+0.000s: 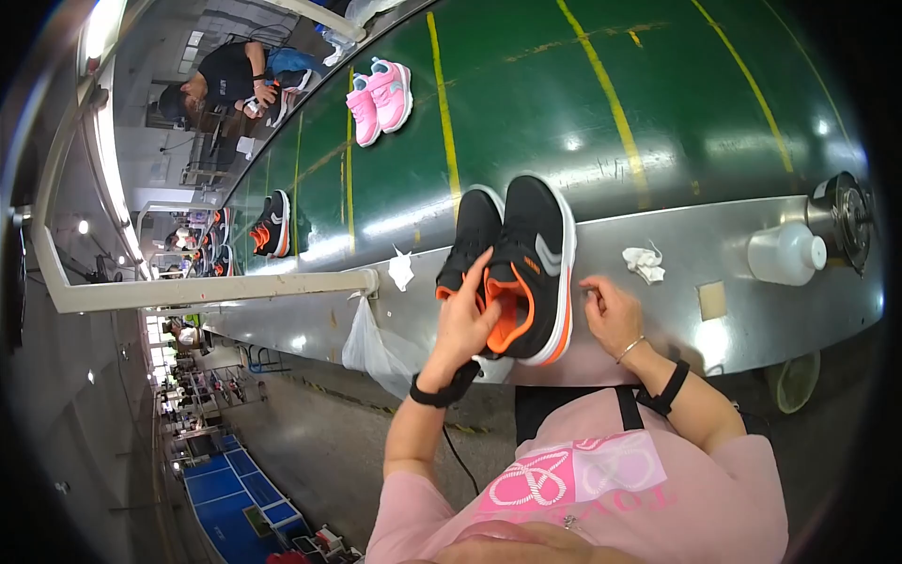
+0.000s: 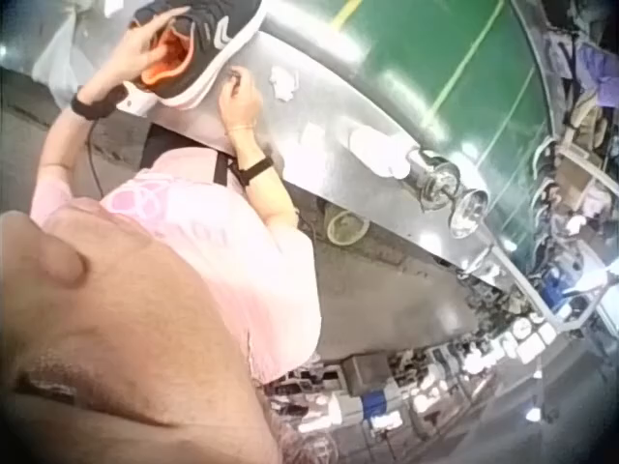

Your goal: Cleaning and inspecting multiple pairs of shoes on a manufacturing conveyor belt.

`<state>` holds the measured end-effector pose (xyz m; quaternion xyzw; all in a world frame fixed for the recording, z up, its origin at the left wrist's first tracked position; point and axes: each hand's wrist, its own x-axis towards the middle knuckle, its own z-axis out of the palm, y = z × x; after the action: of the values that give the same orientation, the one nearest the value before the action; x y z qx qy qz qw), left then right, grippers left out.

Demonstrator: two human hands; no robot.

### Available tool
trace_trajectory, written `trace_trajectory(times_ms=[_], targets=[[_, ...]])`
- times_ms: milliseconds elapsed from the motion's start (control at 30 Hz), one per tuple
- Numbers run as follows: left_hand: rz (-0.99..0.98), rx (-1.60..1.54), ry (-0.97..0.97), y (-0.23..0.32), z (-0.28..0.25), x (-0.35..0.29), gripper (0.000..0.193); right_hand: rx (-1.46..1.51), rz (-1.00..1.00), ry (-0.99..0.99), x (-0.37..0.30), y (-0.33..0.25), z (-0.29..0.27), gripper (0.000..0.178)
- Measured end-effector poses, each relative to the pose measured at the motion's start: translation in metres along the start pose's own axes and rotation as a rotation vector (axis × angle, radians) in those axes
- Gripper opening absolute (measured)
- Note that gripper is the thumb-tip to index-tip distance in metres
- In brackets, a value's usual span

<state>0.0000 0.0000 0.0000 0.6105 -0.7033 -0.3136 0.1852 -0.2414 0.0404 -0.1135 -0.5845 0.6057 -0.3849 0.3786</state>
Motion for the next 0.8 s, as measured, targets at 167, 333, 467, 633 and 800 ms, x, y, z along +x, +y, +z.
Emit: trace_trajectory(times_ms=[167,333,467,633,800], targets=[[-0.009,-0.026,0.101,0.020,-0.029,0.117,0.073,-0.071,-0.130,0.065,0.007,-0.005,-0.001,0.015],[0.090,0.100,0.270,0.016,-0.035,0.248,0.070,-0.107,-0.190,0.060,0.011,-0.012,0.002,0.015],[0.370,0.307,0.239,-0.027,-0.008,0.300,0.058,-0.133,-0.195,0.023,0.015,-0.018,0.003,0.014],[0.368,0.109,0.491,-0.040,-0.041,0.308,0.031,-0.206,-0.158,0.030,0.014,-0.007,-0.005,0.015],[0.269,0.445,0.694,-0.129,-0.132,0.378,0.057,-0.325,-0.193,-0.059,0.017,-0.009,-0.010,0.014]])
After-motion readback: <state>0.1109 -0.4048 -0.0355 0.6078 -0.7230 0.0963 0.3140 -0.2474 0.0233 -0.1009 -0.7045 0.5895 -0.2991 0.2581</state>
